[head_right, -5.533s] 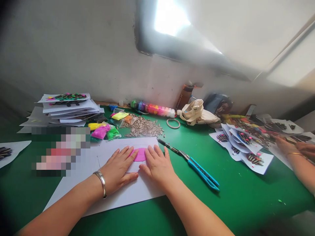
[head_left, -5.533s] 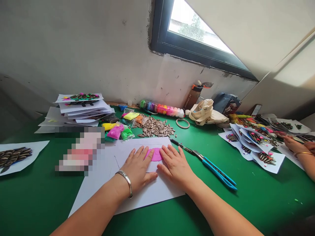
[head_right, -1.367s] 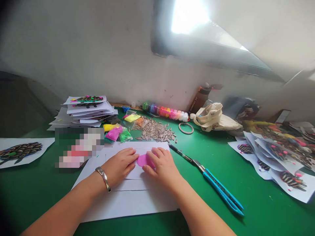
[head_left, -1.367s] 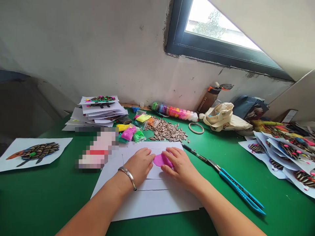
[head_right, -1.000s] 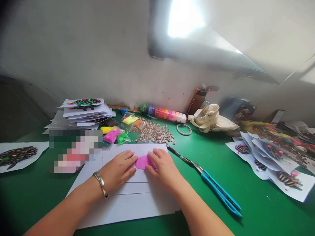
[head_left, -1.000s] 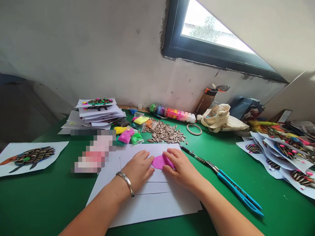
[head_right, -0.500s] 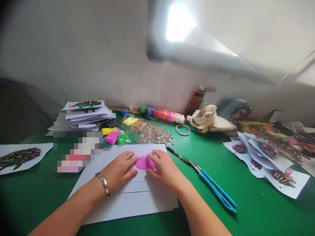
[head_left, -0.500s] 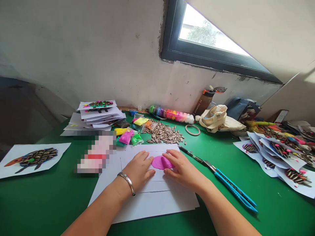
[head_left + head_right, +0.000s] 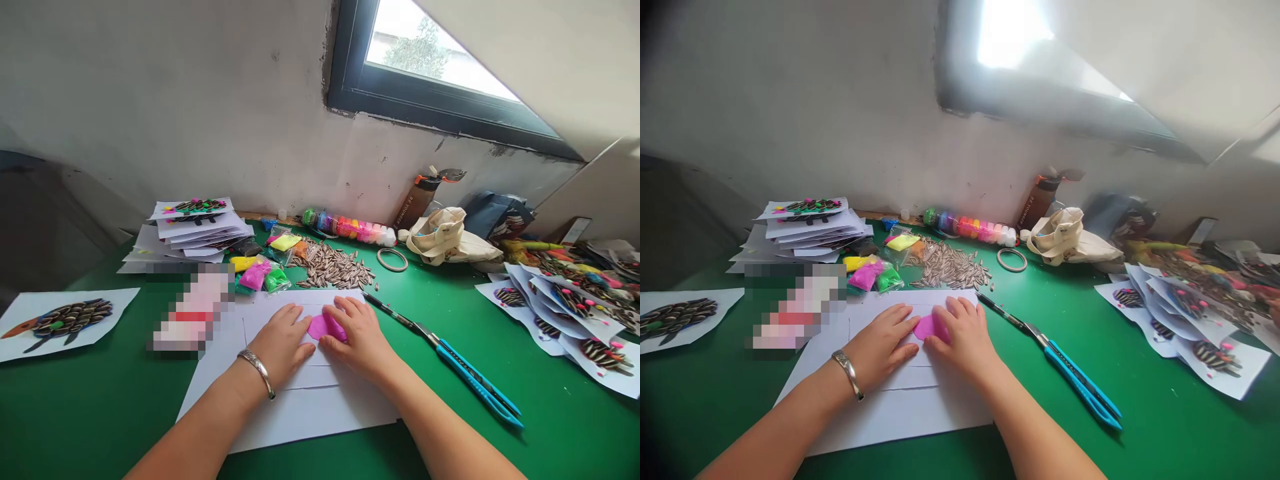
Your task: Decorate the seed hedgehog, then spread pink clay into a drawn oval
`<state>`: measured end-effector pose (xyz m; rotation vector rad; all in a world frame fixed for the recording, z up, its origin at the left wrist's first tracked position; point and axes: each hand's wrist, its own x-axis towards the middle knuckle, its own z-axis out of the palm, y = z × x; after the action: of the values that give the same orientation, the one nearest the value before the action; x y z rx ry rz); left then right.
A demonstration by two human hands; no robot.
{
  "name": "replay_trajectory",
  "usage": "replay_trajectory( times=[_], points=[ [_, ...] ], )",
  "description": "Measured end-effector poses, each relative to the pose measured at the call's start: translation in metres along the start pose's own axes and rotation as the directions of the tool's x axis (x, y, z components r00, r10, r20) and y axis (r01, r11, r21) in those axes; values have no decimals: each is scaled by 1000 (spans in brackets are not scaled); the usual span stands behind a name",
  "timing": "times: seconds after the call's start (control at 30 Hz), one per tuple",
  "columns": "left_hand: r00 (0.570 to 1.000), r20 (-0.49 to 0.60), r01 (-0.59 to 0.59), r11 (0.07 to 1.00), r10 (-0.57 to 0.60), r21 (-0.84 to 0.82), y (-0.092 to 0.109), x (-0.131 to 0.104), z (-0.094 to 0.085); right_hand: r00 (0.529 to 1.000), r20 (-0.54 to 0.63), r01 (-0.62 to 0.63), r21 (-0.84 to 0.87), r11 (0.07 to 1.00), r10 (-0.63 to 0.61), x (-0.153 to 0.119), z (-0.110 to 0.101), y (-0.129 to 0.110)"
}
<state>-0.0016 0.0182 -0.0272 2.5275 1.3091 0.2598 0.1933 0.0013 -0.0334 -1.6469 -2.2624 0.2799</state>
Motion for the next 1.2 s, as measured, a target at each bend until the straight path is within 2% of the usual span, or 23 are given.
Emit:
replay_trajectory(
  times=[0.17, 0.3, 0.53, 0.73, 1.0, 1.2],
  points=[
    [1000, 10, 2, 1000, -2, 17, 0, 0, 1, 998, 21, -67, 72, 995, 66, 3, 3, 2],
    [1000, 16, 17, 1000, -17, 4, 0, 0, 1, 996, -5, -92, 64, 994, 92, 4, 5, 1],
    [1000, -15, 6, 999, -6, -38, 1, 0, 0, 997, 4, -76, 74, 994, 76, 4, 5, 2],
    [1000, 23, 13, 1000, -13, -20, 3, -1, -2, 997, 0, -80, 40, 996, 80, 3, 5, -1],
    [1000, -2, 19, 999, -19, -41, 2, -4, 0, 999, -20, -49, -2, 999, 49, 1, 12, 2],
    [999, 24, 23, 999, -23, -25, 7, -3, -7, 999, 31, -23, -1, 1000, 23, -1, 11, 6]
  ],
)
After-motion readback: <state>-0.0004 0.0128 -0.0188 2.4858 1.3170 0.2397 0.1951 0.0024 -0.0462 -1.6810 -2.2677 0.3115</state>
